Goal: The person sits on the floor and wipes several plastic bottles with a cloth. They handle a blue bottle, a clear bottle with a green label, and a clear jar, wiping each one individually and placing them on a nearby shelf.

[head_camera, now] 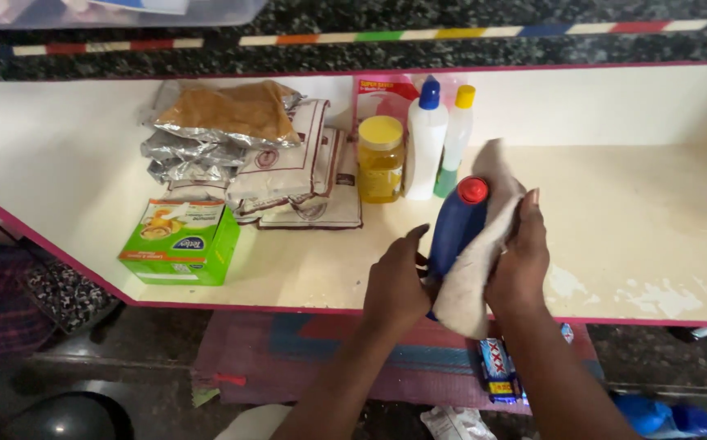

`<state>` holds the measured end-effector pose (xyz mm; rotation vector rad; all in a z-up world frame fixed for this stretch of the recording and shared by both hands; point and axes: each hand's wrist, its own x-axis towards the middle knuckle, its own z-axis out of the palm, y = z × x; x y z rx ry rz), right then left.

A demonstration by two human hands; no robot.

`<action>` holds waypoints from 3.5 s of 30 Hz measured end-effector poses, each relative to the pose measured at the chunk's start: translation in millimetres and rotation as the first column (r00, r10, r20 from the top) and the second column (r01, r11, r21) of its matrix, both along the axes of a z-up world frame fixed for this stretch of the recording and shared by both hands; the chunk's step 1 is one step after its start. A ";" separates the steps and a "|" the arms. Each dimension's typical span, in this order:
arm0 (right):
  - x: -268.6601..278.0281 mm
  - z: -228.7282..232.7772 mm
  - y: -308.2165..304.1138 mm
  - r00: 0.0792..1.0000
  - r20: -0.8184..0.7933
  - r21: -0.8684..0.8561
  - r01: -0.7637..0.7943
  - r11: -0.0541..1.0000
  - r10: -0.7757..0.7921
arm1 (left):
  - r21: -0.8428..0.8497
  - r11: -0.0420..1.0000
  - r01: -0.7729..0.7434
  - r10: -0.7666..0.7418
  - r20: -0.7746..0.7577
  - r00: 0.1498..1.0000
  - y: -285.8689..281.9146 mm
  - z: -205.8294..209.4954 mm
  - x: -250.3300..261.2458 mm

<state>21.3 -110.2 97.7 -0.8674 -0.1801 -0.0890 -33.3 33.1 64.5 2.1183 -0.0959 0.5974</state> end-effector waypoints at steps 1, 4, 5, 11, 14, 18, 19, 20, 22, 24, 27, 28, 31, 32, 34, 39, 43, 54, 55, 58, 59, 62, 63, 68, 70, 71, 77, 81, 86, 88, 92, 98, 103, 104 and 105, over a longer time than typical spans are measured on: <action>-1.1 1.2 3.5 0.995 0.095 -0.047 -0.038 0.998 0.042 | 0.013 0.998 0.064 -0.064 -0.030 0.998 5.6 2.2 0.7; -1.8 6.1 8.4 0.954 0.263 -0.192 -0.091 0.977 0.141 | -0.033 0.973 0.227 -0.229 -0.170 0.958 30.3 8.6 6.0; -1.4 7.5 7.0 0.959 0.245 -0.235 -0.086 0.968 0.145 | -0.103 0.960 0.260 -0.277 -0.247 0.928 36.8 9.0 8.6; 2.0 -6.4 15.4 0.903 0.418 -0.578 0.180 0.796 0.099 | -0.097 0.868 0.488 -0.462 0.207 0.862 36.9 -7.0 35.3; 13.8 -23.0 19.2 0.828 0.555 -0.601 0.333 0.727 0.079 | -0.306 0.811 0.498 -0.489 0.112 0.865 27.7 -18.2 45.7; 42.0 -64.0 2.3 0.967 0.256 -0.603 0.154 0.783 0.007 | -0.350 0.832 0.431 -0.440 0.058 0.896 19.9 -31.1 47.2; 50.4 -78.5 -4.6 0.991 0.135 -0.577 0.083 0.813 -0.005 | -0.347 0.833 0.431 -0.431 0.084 0.899 17.4 -33.9 46.0; 59.1 -94.7 -9.5 1.000 0.011 -0.540 0.015 0.841 -0.011 | -0.345 0.833 0.432 -0.422 0.109 0.900 14.9 -36.0 44.1; 73.5 -128.2 -11.9 0.988 -0.146 -0.423 -0.099 0.901 0.040 | -0.316 0.856 0.409 -0.384 0.142 0.912 13.1 -35.3 42.0; 72.4 -161.9 -11.2 0.966 -0.215 -0.266 -0.198 0.943 0.142 | -0.270 0.892 0.363 -0.334 0.147 0.931 13.2 -33.2 37.5; 55.4 -189.7 4.6 0.968 -0.229 -0.176 0.067 0.982 -0.107 | -0.372 0.836 0.403 -0.409 0.067 0.910 12.0 -29.6 32.2; 54.5 -181.7 -0.7 0.977 -0.213 -0.182 -0.029 0.983 -0.011 | -0.320 0.872 0.371 -0.372 0.060 0.926 11.6 -28.9 31.1; 50.1 -130.9 -9.0 0.991 -0.136 -0.374 -0.041 0.926 -0.011 | -0.219 0.928 0.301 -0.294 0.062 0.954 10.5 -29.2 32.1; 49.5 -106.9 -14.1 0.996 -0.053 -0.532 0.028 0.846 -0.067 | -0.231 0.925 0.303 -0.295 0.068 0.953 8.6 -31.1 31.6; 46.8 -62.1 -14.8 0.979 0.198 -0.688 0.173 0.705 -0.048 | -0.176 0.943 0.281 -0.264 0.113 0.958 6.9 -32.2 35.2; 39.2 -39.5 -0.7 0.950 0.310 -0.672 0.188 0.716 0.041 | -0.134 0.961 0.241 -0.220 0.152 0.964 3.8 -40.4 34.8; 65.4 -110.0 -23.8 0.980 0.181 -0.754 0.189 0.629 -0.078 | -0.142 0.965 0.219 -0.215 0.040 0.976 4.0 -38.7 36.5; 52.1 -149.2 -23.5 0.969 -0.248 -0.333 -0.082 0.939 -0.003 | -0.078 0.970 0.228 -0.221 0.095 0.971 2.7 -37.3 35.7; 46.9 -120.2 -19.6 0.969 -0.234 -0.375 -0.019 0.927 -0.074 | -0.043 0.982 0.184 -0.180 0.085 0.980 1.5 -36.0 34.9; 19.8 -46.5 -5.1 0.917 0.384 -0.715 0.367 0.595 -0.104 | 0.017 0.999 0.047 -0.049 0.065 0.997 -5.0 -30.9 27.3; 12.8 -29.5 4.6 0.876 0.477 -0.632 0.402 0.663 -0.077 | 0.008 1.000 0.005 -0.005 0.064 0.998 -7.5 -28.8 24.2; -6.3 -4.2 30.2 0.743 0.663 -0.583 0.586 0.563 -0.087 | -0.019 0.992 -0.127 0.127 -0.003 0.992 -14.3 -20.8 24.5; -9.3 -1.6 35.5 0.700 0.708 -0.590 0.656 0.470 -0.090 | -0.025 0.985 -0.173 0.172 -0.037 0.984 -15.3 -19.0 25.9; -4.5 -13.8 37.8 0.798 0.563 -0.765 0.602 0.227 -0.215 | 0.051 0.994 -0.092 0.091 0.022 0.996 -1.7 -15.1 34.7; -0.7 -29.0 30.8 0.774 0.595 -0.679 0.628 0.380 -0.216 | 0.104 0.994 -0.038 0.032 0.061 0.998 7.7 -14.5 38.7; 2.3 -39.6 29.9 0.737 0.642 -0.577 0.646 0.500 -0.211 | 0.117 0.993 0.001 -0.007 0.051 0.999 13.0 -15.2 40.3; 23.2 -105.4 27.7 0.890 0.294 -0.346 0.439 0.829 -0.348 | 0.091 0.994 0.063 -0.070 0.077 0.995 20.6 -21.8 45.4; 33.6 -130.7 32.1 0.909 0.163 -0.230 0.412 0.881 -0.383 | 0.090 0.996 0.003 -0.016 0.150 0.989 15.7 -24.1 45.3; 27.4 -152.0 40.4 0.942 -0.012 -0.123 0.332 0.935 -0.336 | 0.076 0.997 0.018 -0.033 0.201 0.979 13.8 -30.3 44.9; 23.3 -153.3 39.8 0.948 -0.110 -0.101 0.289 0.952 -0.299 | -0.012 0.995 0.099 -0.096 0.179 0.979 13.4 -31.0 44.8; 18.1 -133.6 34.7 0.951 -0.237 -0.067 0.188 0.980 -0.199 | -0.156 0.977 0.145 -0.138 0.052 0.989 12.3 -25.9 40.2; 5.3 -66.3 38.0 0.968 -0.129 -0.114 0.201 0.973 -0.215 | -0.010 0.974 -0.228 0.228 -0.013 0.974 -6.0 -22.4 30.8; -6.3 -21.8 45.5 0.961 0.208 -0.449 0.260 0.855 -0.183 | 0.129 0.962 -0.240 0.253 -0.095 0.963 -13.3 -45.8 35.7; -5.4 -18.4 45.6 0.965 0.212 -0.433 0.237 0.870 -0.157 | 0.097 0.968 -0.231 0.239 -0.076 0.968 -15.3 -52.8 36.4; -3.2 -17.9 46.7 0.968 0.215 -0.416 0.210 0.885 -0.129 | 0.065 0.972 -0.224 0.227 -0.058 0.972 -16.5 -59.0 38.2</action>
